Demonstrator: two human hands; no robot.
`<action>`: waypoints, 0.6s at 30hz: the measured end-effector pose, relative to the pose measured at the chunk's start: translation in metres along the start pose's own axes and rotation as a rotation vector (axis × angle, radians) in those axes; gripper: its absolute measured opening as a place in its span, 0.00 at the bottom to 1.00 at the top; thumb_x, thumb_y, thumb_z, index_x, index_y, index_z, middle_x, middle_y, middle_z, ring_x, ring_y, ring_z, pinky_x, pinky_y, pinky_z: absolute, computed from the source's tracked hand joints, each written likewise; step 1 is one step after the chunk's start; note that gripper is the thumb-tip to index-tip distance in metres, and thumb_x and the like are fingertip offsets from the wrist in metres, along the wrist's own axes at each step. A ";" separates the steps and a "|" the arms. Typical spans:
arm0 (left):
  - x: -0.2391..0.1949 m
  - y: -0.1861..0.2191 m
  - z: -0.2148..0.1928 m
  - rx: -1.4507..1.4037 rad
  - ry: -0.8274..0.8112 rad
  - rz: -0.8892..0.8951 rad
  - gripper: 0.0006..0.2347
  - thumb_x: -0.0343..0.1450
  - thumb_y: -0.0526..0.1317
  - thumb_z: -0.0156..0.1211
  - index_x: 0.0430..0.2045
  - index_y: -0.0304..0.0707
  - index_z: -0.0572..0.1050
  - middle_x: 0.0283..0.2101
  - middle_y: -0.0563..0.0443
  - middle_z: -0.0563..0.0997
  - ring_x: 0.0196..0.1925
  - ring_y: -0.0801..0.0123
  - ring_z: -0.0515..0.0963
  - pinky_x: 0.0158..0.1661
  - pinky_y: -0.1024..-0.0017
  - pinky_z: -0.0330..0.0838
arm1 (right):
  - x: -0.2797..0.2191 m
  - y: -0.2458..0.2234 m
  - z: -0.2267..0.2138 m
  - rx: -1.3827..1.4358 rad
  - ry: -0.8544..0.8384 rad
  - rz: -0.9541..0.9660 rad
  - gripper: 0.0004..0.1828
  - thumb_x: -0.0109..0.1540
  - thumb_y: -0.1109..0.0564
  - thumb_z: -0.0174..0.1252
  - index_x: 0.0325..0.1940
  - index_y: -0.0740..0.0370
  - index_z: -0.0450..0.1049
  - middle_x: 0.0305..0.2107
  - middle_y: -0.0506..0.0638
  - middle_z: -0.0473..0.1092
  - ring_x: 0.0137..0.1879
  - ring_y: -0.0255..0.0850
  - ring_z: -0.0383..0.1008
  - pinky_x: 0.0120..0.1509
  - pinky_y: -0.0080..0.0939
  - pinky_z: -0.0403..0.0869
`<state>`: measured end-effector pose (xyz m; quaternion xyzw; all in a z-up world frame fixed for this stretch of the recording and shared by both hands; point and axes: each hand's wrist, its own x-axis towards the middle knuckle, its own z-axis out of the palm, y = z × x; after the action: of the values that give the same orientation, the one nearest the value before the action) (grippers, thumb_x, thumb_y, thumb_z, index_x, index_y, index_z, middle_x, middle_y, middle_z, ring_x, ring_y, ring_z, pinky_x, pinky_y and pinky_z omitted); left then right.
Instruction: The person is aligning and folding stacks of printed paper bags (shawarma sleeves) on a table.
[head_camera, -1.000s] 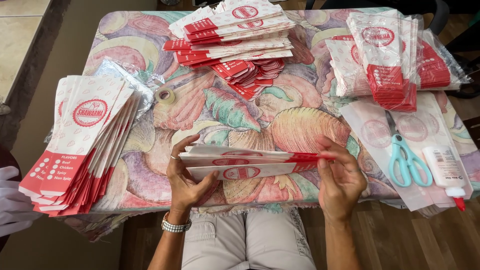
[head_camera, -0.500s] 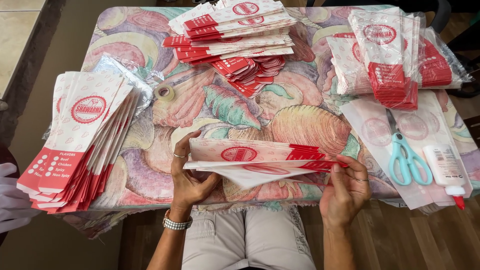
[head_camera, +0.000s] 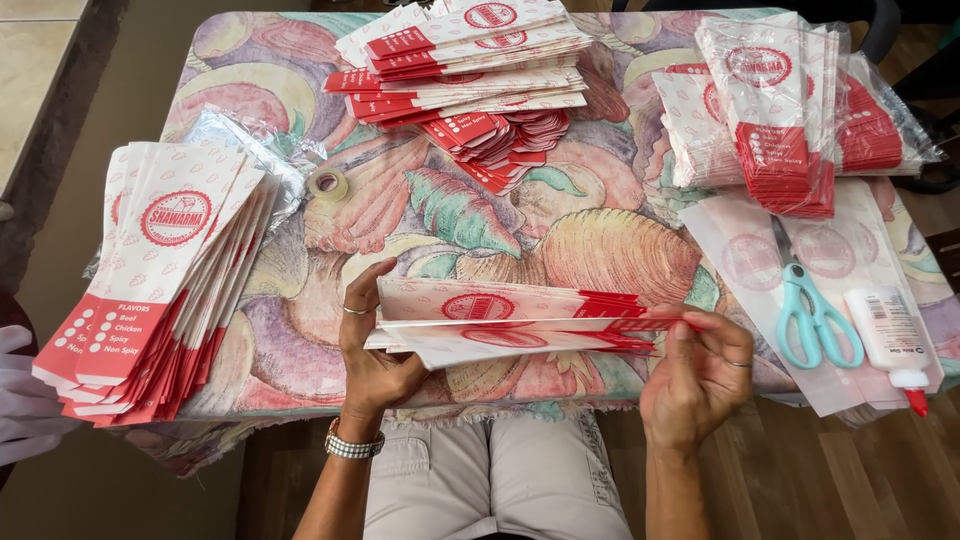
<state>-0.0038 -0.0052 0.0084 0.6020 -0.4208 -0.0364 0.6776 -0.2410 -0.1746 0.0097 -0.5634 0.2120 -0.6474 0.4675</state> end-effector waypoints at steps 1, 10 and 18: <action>0.001 -0.001 0.000 0.000 0.000 0.001 0.32 0.61 0.38 0.64 0.61 0.27 0.63 0.62 0.39 0.70 0.64 0.57 0.73 0.65 0.66 0.67 | 0.004 -0.005 0.003 0.001 0.000 0.000 0.08 0.69 0.69 0.52 0.51 0.63 0.66 0.41 0.65 0.73 0.47 0.49 0.77 0.55 0.45 0.81; -0.005 -0.011 -0.003 0.014 -0.012 0.032 0.31 0.65 0.42 0.67 0.63 0.30 0.63 0.64 0.40 0.69 0.68 0.57 0.71 0.68 0.64 0.66 | 0.028 -0.026 0.021 -0.109 0.062 -0.022 0.16 0.72 0.66 0.54 0.65 0.66 0.67 0.21 0.35 0.50 0.29 0.23 0.51 0.43 0.23 0.66; -0.002 -0.023 -0.004 -0.156 0.017 -0.021 0.38 0.52 0.37 0.75 0.60 0.33 0.66 0.56 0.34 0.77 0.59 0.52 0.75 0.62 0.54 0.65 | 0.038 -0.004 -0.016 -0.334 -0.239 0.009 0.14 0.62 0.76 0.60 0.52 0.79 0.74 0.40 0.67 0.75 0.47 0.45 0.78 0.55 0.46 0.76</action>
<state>0.0079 -0.0068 -0.0117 0.5521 -0.4047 -0.0712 0.7255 -0.2547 -0.2089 0.0287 -0.7051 0.2619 -0.5296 0.3921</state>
